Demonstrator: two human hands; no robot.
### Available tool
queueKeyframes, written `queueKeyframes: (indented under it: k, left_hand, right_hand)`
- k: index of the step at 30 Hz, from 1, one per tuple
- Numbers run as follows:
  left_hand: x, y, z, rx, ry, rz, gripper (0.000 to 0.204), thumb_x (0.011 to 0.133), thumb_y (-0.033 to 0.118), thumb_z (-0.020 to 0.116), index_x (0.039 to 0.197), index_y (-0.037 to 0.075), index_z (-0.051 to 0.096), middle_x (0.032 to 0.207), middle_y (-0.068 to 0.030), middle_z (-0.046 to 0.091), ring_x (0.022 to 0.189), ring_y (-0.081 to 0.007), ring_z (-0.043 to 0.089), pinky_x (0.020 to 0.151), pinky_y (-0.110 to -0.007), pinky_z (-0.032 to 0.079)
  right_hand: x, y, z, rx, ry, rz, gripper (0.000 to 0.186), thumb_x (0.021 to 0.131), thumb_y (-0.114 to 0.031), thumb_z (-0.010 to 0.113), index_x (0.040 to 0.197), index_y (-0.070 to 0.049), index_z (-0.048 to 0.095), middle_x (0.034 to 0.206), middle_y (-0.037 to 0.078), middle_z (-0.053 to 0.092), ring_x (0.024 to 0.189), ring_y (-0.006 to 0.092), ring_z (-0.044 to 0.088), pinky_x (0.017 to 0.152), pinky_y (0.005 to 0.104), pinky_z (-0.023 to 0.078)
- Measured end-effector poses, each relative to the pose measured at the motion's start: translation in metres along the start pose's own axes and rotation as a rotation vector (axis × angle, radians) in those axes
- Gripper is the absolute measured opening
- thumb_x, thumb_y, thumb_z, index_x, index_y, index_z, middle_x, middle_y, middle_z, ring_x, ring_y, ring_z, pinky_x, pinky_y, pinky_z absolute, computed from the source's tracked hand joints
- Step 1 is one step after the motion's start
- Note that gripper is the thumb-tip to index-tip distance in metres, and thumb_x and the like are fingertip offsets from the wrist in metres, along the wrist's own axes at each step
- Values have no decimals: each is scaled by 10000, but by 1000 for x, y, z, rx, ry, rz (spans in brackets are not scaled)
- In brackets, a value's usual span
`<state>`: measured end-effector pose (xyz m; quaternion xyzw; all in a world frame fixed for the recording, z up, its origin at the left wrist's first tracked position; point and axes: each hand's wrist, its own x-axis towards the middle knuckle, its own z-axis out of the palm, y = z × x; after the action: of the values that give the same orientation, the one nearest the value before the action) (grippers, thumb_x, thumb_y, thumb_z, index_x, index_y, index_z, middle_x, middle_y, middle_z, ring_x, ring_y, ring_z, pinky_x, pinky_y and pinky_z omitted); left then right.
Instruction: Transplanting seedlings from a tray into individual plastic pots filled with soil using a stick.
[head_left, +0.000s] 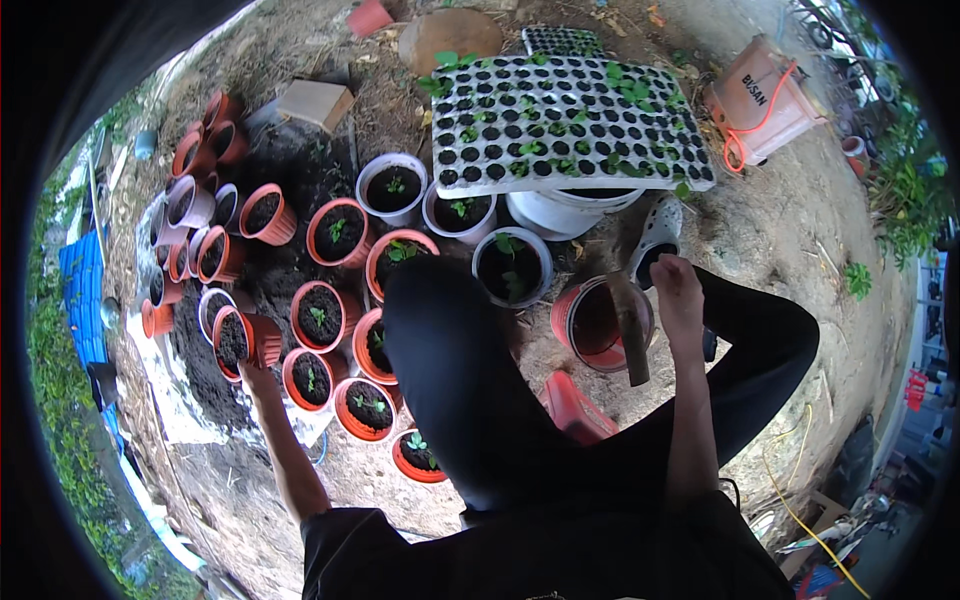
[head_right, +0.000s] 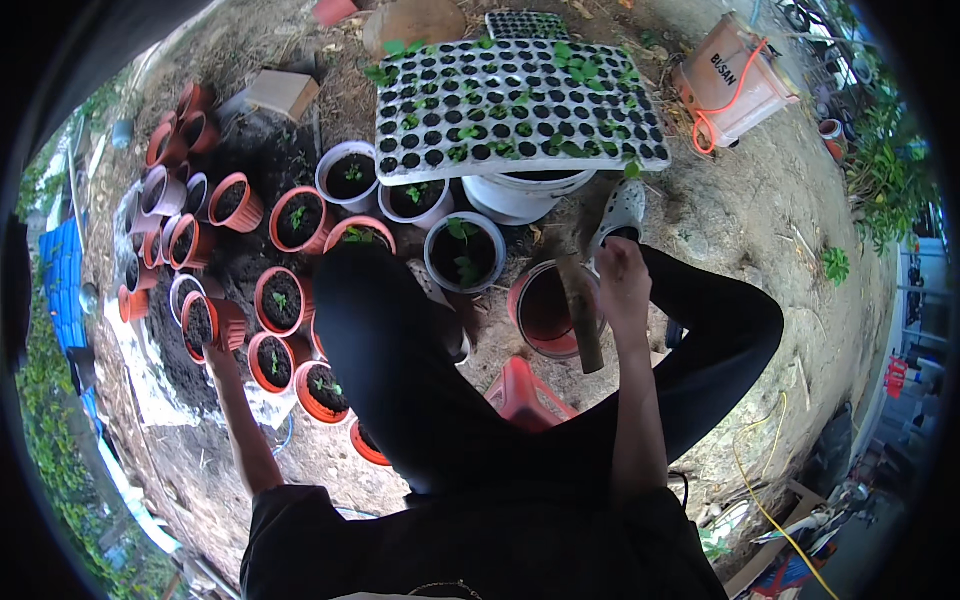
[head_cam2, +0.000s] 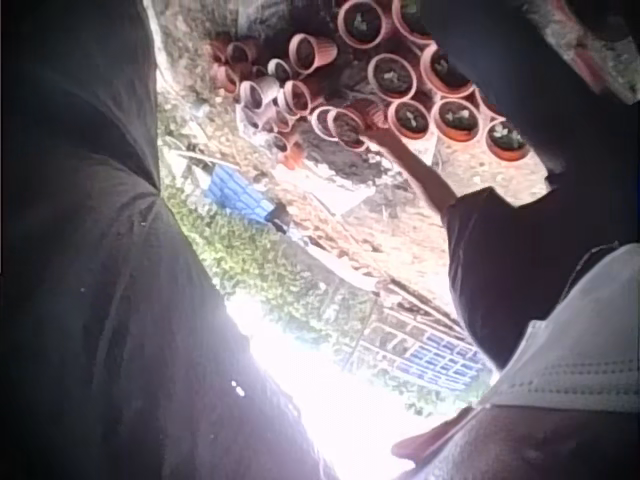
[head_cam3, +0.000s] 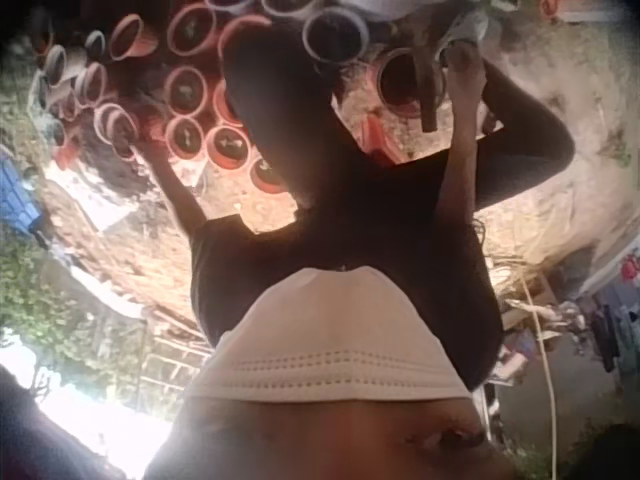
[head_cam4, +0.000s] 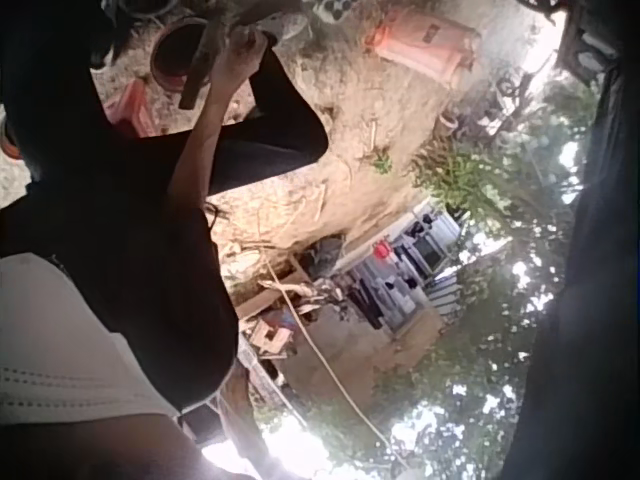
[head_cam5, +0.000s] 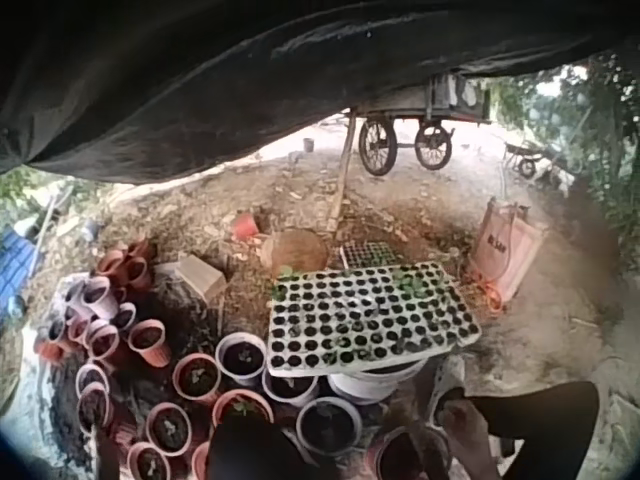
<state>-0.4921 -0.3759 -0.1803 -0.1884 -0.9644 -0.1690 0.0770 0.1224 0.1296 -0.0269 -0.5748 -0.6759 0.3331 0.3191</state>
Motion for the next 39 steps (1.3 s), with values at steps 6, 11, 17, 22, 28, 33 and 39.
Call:
queueKeyframes:
  k: [6,11,17,22,28,33,39]
  left_hand:
    - [37,120,-90,-1538,-215,-448,304,1019,149,524,1102,-142,550,1111,-251,677,1093,-342,689,1034,-379,577]
    - [68,210,-149,-1528,-310,-400,328,987,130,556,1121,-169,551,1129,-274,672,1095,-376,690,979,-363,614]
    - [11,414,-233,-1362,-545,-133,342,994,142,575,1209,-124,569,1191,-250,671,1027,-357,728,860,-324,656]
    - [-46,509,-220,-1302,-769,-14,214,964,98,607,1157,6,618,1088,-96,698,884,-199,739,728,-329,677]
    - [-134,570,-156,-1066,-1223,9,327,942,112,584,1252,9,580,1069,-81,688,884,-155,710,763,-302,634]
    - [-191,576,-91,-1016,-1426,-67,323,924,62,557,1235,-23,575,1069,-116,684,902,-197,720,761,-345,653]
    - [-179,563,-52,-792,-1441,109,304,915,55,570,1197,-59,589,1044,-137,684,895,-221,731,776,-354,651]
  right_hand:
    - [-3,-13,-4,-14,-77,28,250,929,-64,705,1167,-17,643,933,91,691,829,107,635,787,263,514]
    - [-2,-22,-15,267,35,-40,181,984,-19,630,1159,28,634,985,86,703,925,111,677,844,248,520]
    - [-3,-38,-39,687,229,14,160,1039,-3,542,1173,72,589,1103,152,690,1075,219,702,920,290,551]
    - [-6,-59,-63,882,347,116,208,1068,-56,504,1226,80,520,1178,213,673,1020,277,730,920,336,583]
    - [-7,-53,-88,845,487,78,249,1071,-111,528,1258,52,496,1169,217,692,911,238,745,860,324,598]
    - [-8,-41,-105,877,526,95,240,1089,-169,495,1245,7,447,1172,241,692,913,271,748,855,350,590]
    - [-14,-34,-115,954,402,32,213,1126,-264,372,1130,-54,402,1178,289,677,910,315,745,868,400,566]
